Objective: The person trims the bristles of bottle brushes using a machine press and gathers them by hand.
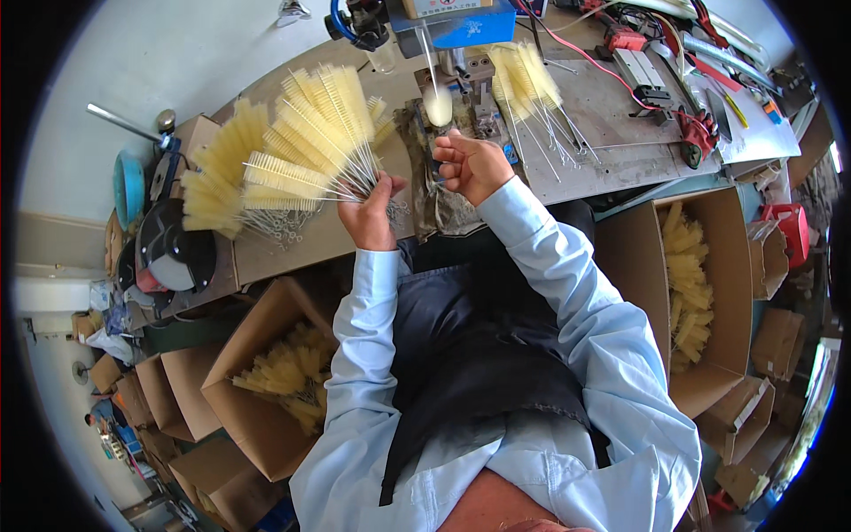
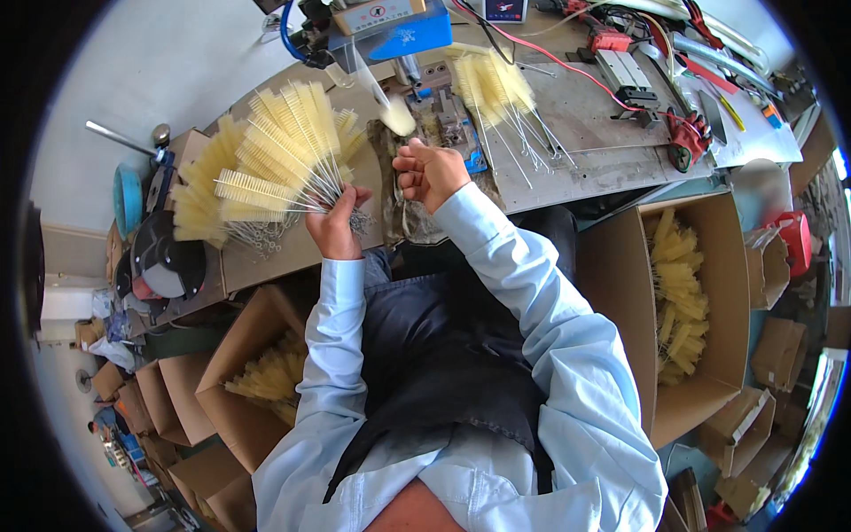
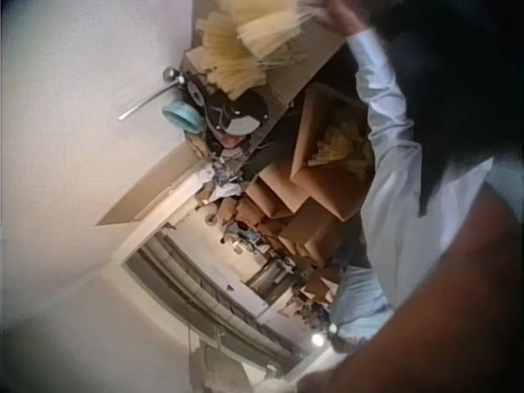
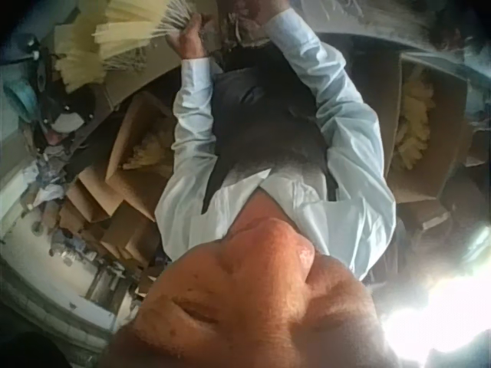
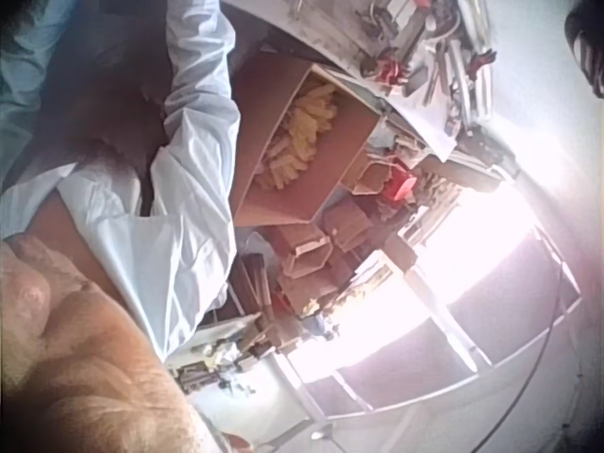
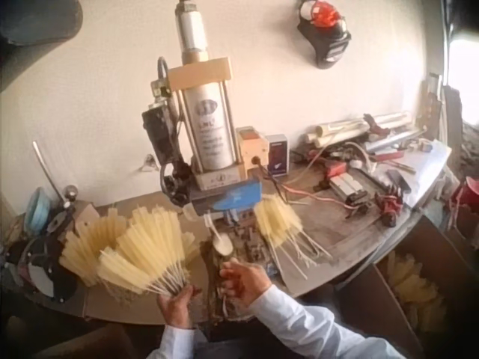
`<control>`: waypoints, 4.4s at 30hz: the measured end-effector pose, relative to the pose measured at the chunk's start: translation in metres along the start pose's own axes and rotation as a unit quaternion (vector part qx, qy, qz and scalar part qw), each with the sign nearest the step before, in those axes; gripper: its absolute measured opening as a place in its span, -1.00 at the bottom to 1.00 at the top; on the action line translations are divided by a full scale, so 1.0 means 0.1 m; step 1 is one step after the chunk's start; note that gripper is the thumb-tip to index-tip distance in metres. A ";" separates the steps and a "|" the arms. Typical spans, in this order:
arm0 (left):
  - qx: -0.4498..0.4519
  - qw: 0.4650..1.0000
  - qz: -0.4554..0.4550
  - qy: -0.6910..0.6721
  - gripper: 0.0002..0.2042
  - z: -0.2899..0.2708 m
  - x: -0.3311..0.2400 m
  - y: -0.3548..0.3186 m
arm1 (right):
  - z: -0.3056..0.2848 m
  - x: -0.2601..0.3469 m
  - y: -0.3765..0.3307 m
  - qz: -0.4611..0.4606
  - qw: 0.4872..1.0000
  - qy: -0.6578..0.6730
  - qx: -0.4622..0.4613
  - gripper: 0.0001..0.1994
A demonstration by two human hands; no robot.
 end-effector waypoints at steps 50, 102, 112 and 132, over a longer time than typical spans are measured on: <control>0.003 0.986 -0.163 0.021 -0.89 0.06 -0.16 -1.11 | 0.28 -0.32 -0.37 -0.279 0.910 -0.299 -0.072 -0.75; -0.113 0.993 -0.001 0.025 -0.90 -0.26 0.30 0.04 | -0.18 0.06 -0.43 -0.178 0.980 -0.087 -0.010 -0.71; -0.107 0.994 -0.012 0.035 -0.91 -0.24 0.29 0.04 | -0.25 0.34 -0.15 -0.186 0.974 -0.120 -0.056 -0.75; -0.117 0.993 -0.016 -0.004 -0.82 -0.27 0.30 0.04 | -0.35 0.41 -0.11 -0.055 0.996 0.057 0.046 -0.82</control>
Point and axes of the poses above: each hand's wrist, its own y-axis towards the middle knuckle, its own z-axis out of the palm, x = y × z, the point moved 3 cm from there along y, towards the middle knuckle, and after that the axes turned 3 degrees about -y, right-handed, at the moved point
